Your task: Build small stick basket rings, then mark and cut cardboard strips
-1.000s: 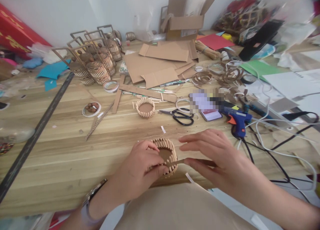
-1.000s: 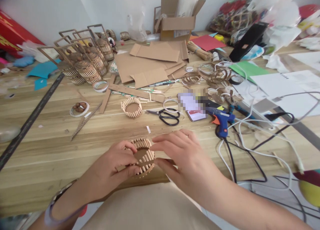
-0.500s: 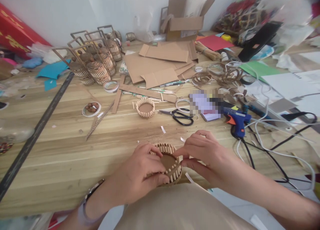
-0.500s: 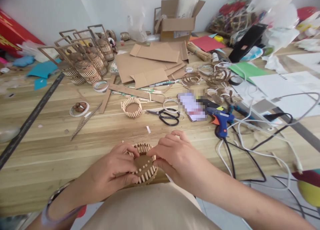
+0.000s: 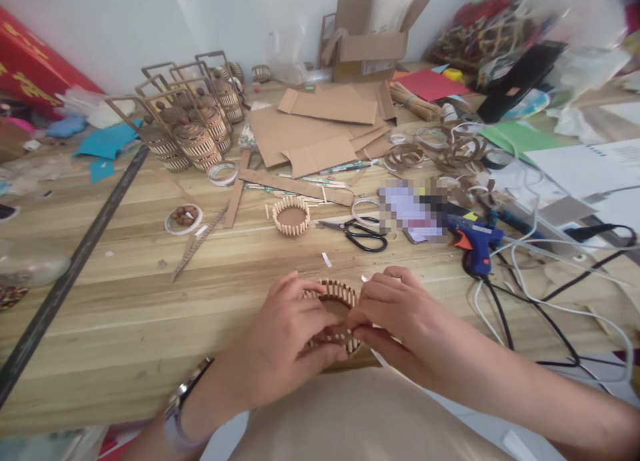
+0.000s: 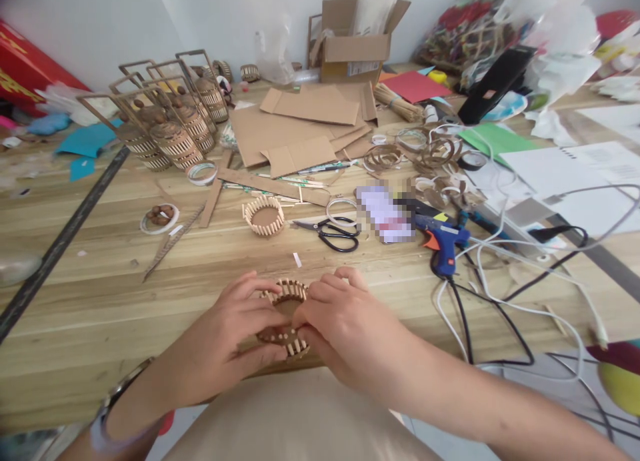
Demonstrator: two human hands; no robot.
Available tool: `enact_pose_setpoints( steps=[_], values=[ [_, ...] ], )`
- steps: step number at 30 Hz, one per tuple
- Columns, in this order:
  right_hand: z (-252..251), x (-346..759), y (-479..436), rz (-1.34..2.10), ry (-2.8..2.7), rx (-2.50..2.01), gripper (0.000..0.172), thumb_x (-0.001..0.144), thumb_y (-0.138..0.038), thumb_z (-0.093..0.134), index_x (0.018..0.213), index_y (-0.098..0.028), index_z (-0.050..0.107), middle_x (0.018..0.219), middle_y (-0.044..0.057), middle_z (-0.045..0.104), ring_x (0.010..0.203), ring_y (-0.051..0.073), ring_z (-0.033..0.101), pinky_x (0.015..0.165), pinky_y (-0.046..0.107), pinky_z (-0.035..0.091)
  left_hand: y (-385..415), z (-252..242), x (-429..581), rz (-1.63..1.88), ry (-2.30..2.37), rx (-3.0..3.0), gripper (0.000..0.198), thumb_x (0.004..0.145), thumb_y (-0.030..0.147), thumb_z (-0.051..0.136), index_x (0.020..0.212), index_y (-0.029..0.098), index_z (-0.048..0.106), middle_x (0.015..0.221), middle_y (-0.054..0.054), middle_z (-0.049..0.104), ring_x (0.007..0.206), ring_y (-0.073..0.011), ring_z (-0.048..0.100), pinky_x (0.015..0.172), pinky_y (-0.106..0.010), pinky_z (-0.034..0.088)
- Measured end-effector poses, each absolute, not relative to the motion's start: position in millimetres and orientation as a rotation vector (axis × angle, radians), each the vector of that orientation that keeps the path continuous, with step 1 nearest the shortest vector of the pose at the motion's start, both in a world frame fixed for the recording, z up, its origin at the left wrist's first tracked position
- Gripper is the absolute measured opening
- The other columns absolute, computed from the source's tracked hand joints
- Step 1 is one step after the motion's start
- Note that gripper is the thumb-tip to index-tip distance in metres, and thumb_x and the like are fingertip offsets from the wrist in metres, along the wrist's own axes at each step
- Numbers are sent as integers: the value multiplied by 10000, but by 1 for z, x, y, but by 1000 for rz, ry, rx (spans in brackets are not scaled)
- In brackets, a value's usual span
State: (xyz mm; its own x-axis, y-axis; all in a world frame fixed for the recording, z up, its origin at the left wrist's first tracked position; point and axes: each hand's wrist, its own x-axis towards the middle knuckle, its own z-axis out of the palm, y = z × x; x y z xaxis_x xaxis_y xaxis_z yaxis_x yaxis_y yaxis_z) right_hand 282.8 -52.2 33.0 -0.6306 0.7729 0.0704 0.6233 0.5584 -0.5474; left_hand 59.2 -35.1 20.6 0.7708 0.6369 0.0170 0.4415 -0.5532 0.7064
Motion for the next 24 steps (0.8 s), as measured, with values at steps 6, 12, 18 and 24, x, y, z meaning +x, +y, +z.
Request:
enact_pose_setpoints(
  steps=[6,12,18,24],
  values=[
    [29,282,-56,646,-2404,-1173,125,953,-179,559,900,-225,662,829,12,665,796,170,589,792,345,362,-38,13,68,481,826,2218,231,1007,224,536,810,202,655,832,-14,689,1047,-219,573,992,-384,414],
    [30,298,-58,612,-2293,-1250,92,919,-157,578,935,-239,617,821,-2,694,768,174,644,765,336,429,-38,11,54,445,870,2201,207,1000,199,541,834,199,665,811,-17,693,1142,-245,529,1012,-395,402],
    [27,299,-57,637,-2281,-1254,139,948,-146,507,945,-233,615,842,15,719,778,182,657,782,349,444,-38,13,53,439,803,2229,268,1028,278,501,828,205,665,858,-35,708,1144,-256,548,1026,-416,399],
    [22,300,-53,646,-2367,-1225,188,979,-144,489,1032,-221,652,881,38,720,833,189,653,822,366,417,-39,15,50,412,765,2257,280,1027,318,502,835,223,682,811,-40,702,1173,-265,545,1064,-451,388]
  ],
)
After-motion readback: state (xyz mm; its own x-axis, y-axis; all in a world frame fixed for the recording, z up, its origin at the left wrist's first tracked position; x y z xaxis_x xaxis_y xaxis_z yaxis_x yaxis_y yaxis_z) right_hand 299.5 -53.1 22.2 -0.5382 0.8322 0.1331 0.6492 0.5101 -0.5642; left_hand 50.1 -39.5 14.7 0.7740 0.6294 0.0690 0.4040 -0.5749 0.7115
